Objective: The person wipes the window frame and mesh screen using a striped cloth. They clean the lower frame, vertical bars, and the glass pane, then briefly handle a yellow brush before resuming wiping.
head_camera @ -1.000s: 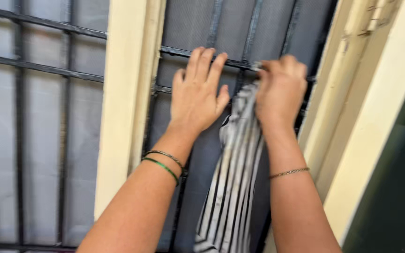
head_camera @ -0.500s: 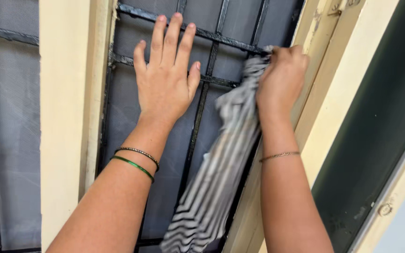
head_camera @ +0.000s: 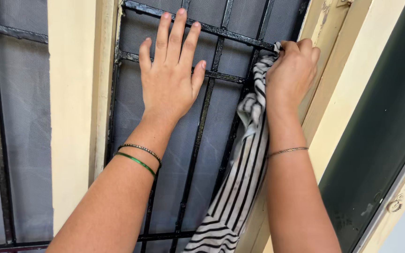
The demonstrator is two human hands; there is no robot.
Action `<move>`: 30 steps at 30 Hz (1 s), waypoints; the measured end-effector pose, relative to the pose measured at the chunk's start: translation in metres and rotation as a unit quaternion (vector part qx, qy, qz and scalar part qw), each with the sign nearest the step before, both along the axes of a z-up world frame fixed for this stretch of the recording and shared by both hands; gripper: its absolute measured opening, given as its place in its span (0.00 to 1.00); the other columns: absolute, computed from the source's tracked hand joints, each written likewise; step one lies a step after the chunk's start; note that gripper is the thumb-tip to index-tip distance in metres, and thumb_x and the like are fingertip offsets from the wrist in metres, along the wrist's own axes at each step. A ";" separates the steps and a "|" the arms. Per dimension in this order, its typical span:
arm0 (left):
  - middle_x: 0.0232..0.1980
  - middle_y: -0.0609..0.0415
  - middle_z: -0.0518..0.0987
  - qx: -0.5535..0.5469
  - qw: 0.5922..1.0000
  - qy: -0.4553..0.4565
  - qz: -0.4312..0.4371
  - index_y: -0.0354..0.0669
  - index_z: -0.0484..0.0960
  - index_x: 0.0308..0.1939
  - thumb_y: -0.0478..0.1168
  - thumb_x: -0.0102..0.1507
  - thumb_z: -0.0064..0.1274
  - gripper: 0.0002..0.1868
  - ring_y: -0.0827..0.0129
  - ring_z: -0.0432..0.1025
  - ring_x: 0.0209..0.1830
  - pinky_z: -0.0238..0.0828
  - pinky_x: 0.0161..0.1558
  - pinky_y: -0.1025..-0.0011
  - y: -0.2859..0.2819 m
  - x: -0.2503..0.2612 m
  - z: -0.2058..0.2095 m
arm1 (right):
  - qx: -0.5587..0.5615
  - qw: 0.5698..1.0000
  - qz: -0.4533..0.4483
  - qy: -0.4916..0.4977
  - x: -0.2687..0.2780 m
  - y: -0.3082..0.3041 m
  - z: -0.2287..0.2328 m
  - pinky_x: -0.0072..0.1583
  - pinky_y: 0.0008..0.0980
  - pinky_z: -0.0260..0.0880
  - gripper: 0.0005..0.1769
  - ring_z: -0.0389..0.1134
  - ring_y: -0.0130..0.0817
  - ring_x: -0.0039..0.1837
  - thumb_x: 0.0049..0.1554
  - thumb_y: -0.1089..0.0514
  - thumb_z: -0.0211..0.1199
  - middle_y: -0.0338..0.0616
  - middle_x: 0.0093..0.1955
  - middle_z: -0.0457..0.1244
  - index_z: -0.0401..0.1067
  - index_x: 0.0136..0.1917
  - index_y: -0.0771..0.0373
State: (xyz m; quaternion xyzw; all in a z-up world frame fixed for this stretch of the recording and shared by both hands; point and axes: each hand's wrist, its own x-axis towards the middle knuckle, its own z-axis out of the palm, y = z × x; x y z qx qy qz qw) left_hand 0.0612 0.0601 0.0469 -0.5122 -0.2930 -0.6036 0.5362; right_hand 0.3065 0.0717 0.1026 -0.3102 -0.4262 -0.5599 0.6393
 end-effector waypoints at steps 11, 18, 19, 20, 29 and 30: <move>0.86 0.49 0.48 -0.038 0.999 -0.030 -0.025 0.49 0.59 0.81 0.50 0.75 0.49 0.32 0.52 0.43 0.86 0.42 0.79 0.45 0.005 0.003 -0.018 | 0.025 0.971 0.174 -0.162 -0.093 0.000 -0.071 0.73 0.53 0.54 0.22 0.64 0.50 0.70 0.53 0.68 0.57 0.52 0.65 0.66 0.74 0.61 0.65; 0.81 0.41 0.54 -0.078 0.986 -0.084 -0.121 0.36 0.55 0.79 0.43 0.69 0.51 0.37 0.46 0.53 0.79 0.54 0.73 0.49 0.009 0.002 -0.077 | 0.036 0.982 0.183 0.004 -0.094 0.002 -0.078 0.73 0.44 0.60 0.20 0.62 0.52 0.68 0.55 0.74 0.53 0.47 0.64 0.68 0.76 0.57 0.64; 0.78 0.40 0.58 -0.102 0.975 -0.118 -0.158 0.35 0.56 0.78 0.42 0.69 0.50 0.36 0.46 0.58 0.75 0.58 0.69 0.52 0.010 0.002 -0.081 | 0.041 0.978 0.202 -0.022 -0.109 0.003 -0.078 0.73 0.45 0.60 0.19 0.62 0.52 0.67 0.54 0.74 0.53 0.46 0.63 0.68 0.76 0.56 0.64; 0.75 0.39 0.63 -0.126 0.961 -0.150 -0.197 0.33 0.56 0.77 0.42 0.69 0.49 0.35 0.47 0.63 0.71 0.63 0.65 0.54 0.011 0.001 -0.083 | 0.047 0.973 0.220 -0.048 -0.130 0.004 -0.079 0.72 0.45 0.60 0.19 0.63 0.51 0.67 0.54 0.74 0.54 0.46 0.62 0.68 0.76 0.55 0.64; 0.40 0.41 0.83 -0.232 0.941 -0.161 -0.186 0.43 0.69 0.62 0.45 0.71 0.42 0.18 0.43 0.78 0.37 0.72 0.39 0.47 0.015 0.001 -0.083 | 0.022 0.956 0.212 -0.201 -0.137 -0.022 -0.076 0.70 0.44 0.63 0.17 0.66 0.49 0.65 0.56 0.73 0.56 0.51 0.62 0.68 0.74 0.57 0.65; 0.39 0.41 0.83 -0.223 0.942 -0.159 -0.194 0.43 0.69 0.62 0.46 0.71 0.41 0.18 0.43 0.78 0.36 0.72 0.38 0.47 0.014 0.001 -0.081 | 0.020 0.964 0.208 -0.166 -0.122 -0.024 -0.073 0.69 0.43 0.64 0.15 0.66 0.49 0.65 0.59 0.73 0.57 0.49 0.62 0.68 0.75 0.58 0.64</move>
